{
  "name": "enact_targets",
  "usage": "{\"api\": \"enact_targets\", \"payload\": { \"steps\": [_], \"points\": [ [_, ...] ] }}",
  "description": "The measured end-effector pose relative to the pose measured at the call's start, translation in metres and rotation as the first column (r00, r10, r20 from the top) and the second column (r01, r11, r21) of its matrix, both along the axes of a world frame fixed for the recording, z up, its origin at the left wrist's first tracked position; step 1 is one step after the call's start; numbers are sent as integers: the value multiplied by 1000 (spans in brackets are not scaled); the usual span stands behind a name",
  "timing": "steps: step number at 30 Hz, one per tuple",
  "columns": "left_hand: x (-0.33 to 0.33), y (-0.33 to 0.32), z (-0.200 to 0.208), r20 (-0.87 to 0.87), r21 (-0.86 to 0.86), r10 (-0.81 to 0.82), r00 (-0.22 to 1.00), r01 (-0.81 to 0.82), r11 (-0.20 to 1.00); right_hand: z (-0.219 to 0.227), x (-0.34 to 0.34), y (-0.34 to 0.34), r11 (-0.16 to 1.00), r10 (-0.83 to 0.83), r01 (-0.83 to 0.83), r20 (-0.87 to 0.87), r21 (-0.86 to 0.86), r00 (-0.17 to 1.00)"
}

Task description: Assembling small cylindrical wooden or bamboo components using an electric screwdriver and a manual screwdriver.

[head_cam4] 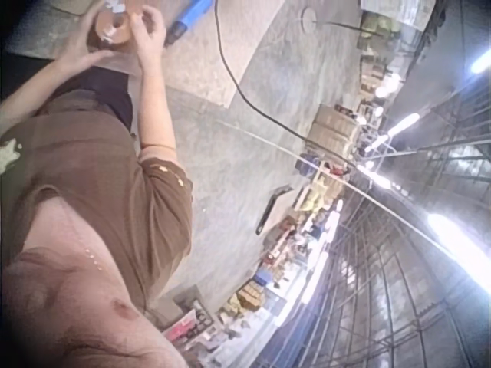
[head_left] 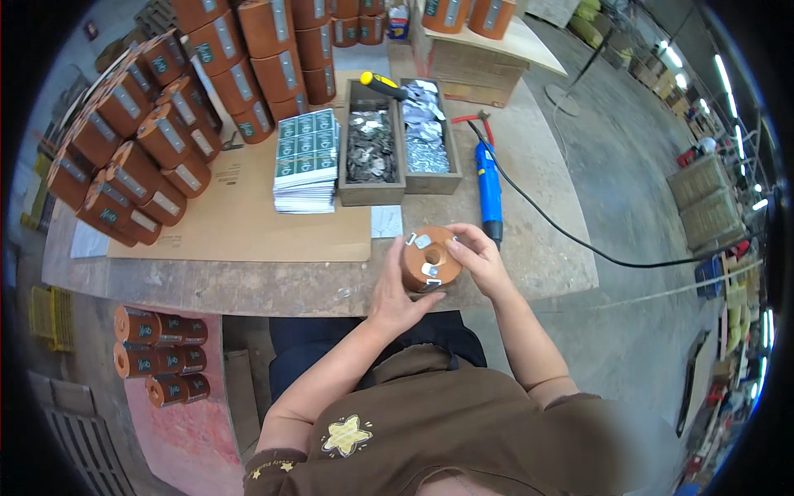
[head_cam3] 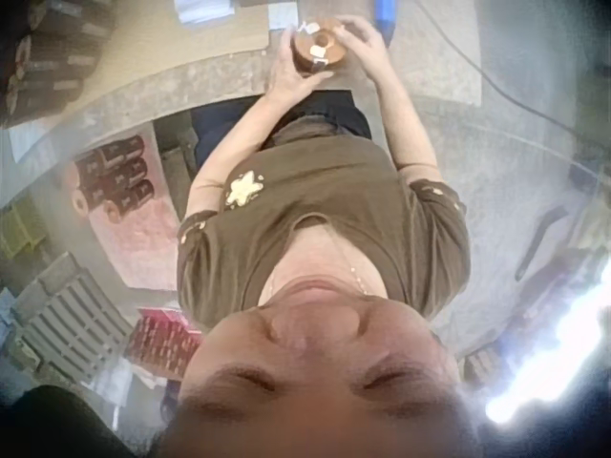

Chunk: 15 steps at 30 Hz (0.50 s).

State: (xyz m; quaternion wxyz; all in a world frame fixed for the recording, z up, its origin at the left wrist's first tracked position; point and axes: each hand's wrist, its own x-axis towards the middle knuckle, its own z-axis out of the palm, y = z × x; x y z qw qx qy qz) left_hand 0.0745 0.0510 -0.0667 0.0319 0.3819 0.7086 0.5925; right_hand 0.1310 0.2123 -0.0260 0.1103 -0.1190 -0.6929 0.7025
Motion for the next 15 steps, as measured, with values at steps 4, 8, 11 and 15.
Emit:
{"api": "enact_targets", "payload": {
  "steps": [4, 8, 11, 15],
  "points": [
    [-7, -12, 0, 80, -108, 91, 993, -82, 991, -7, -14, -16, 999, -8, 7, -20, -47, 1000],
    [-5, -10, 4, 172, 3, 78, 982, -80, 997, -7, -6, -21, 986, -128, 125, -23, -108, 991],
    [2, -17, 7, -6, 90, 161, 987, -160, 983, 3, -1, -31, 988, -133, 126, -73, -92, 988],
    [3, -62, 30, -110, 123, 290, 950, -277, 953, 35, -10, -64, 988, 92, -108, -145, -110, 985]
  ]
}}
